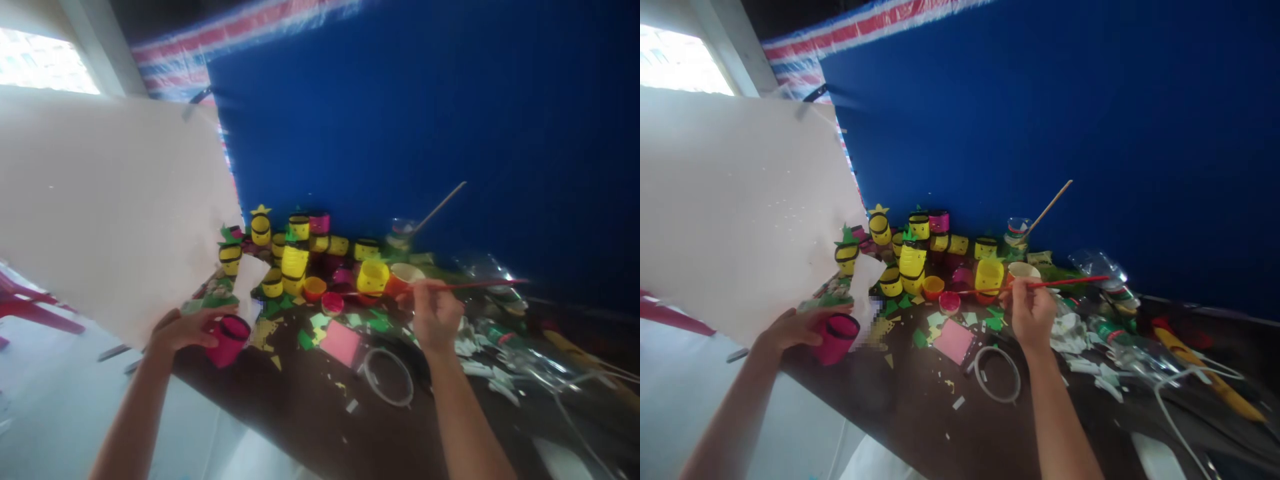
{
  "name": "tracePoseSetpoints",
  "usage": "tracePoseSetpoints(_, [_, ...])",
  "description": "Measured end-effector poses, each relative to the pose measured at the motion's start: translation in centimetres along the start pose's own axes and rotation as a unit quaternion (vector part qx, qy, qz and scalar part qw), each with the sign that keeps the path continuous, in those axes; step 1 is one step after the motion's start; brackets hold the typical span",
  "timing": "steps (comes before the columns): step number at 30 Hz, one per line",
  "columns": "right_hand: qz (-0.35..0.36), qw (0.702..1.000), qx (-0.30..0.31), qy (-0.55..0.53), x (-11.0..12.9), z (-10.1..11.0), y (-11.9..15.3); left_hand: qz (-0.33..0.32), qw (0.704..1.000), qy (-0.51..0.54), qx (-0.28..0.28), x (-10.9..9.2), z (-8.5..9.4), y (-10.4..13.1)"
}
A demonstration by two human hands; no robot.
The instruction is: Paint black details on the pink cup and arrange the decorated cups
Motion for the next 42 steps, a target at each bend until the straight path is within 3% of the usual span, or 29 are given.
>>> tracePoseSetpoints(3, [0.004,1.000,-0.005,-0.008,-0.1,0.1,0.0,-0.048,0.999,-0.021,-0.003,-1.6,-0.4,0.2])
tracePoseSetpoints(7, [0.011,1.000,-0.008,-0.007,-0.4,0.2,0.0,-0.154,0.986,0.062,-0.014,-3.7,-1.9,-0.8])
tracePoseSetpoints(13, [0.019,1.000,0.007,-0.005,0.0,0.2,0.1,-0.268,0.946,0.162,-0.083,-5.3,-4.9,-6.8])
tracePoseSetpoints(18, [0.006,0.999,0.025,-0.025,0.0,-0.2,0.1,-0.264,0.926,0.256,-0.085,-5.4,-7.6,-10.1])
tracePoseSetpoints(21, [0.004,0.999,0.020,-0.033,-0.1,-0.1,0.1,-0.263,0.917,0.282,-0.105,-4.5,-7.2,-9.6])
tracePoseSetpoints(24, [0.002,0.999,0.008,-0.033,-0.1,0.3,0.2,-0.271,0.904,0.279,-0.178,-3.3,-5.3,-7.9])
tracePoseSetpoints(28, [0.001,1.000,-0.001,-0.023,0.3,0.6,0.2,-0.216,0.917,0.228,-0.245,-2.1,-3.9,-6.8])
tracePoseSetpoints(31, [0.004,1.000,-0.008,-0.015,0.8,0.8,0.3,-0.196,0.928,0.231,-0.218,-1.5,-4.2,-7.5])
tracePoseSetpoints(37, [0.010,1.000,-0.012,-0.011,1.1,1.1,0.3,-0.162,0.951,0.240,-0.112,-0.8,-5.9,-8.5])
tracePoseSetpoints(39, [0.012,1.000,-0.012,-0.012,1.2,1.1,0.3,-0.168,0.944,0.256,-0.121,-1.0,-5.9,-7.7])
tracePoseSetpoints(42, [0.012,1.000,-0.013,-0.014,1.2,1.2,0.2,-0.178,0.931,0.262,-0.182,-1.1,-5.3,-5.1])
Point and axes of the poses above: each hand's wrist, its own y-axis away from the middle knuckle, its own z-axis out of the back of the hand, x = y × z, the point moved 8 cm from there along -y, towards the middle knuckle, and after that the axes turned 14 degrees about x, right-handed, at the moved point
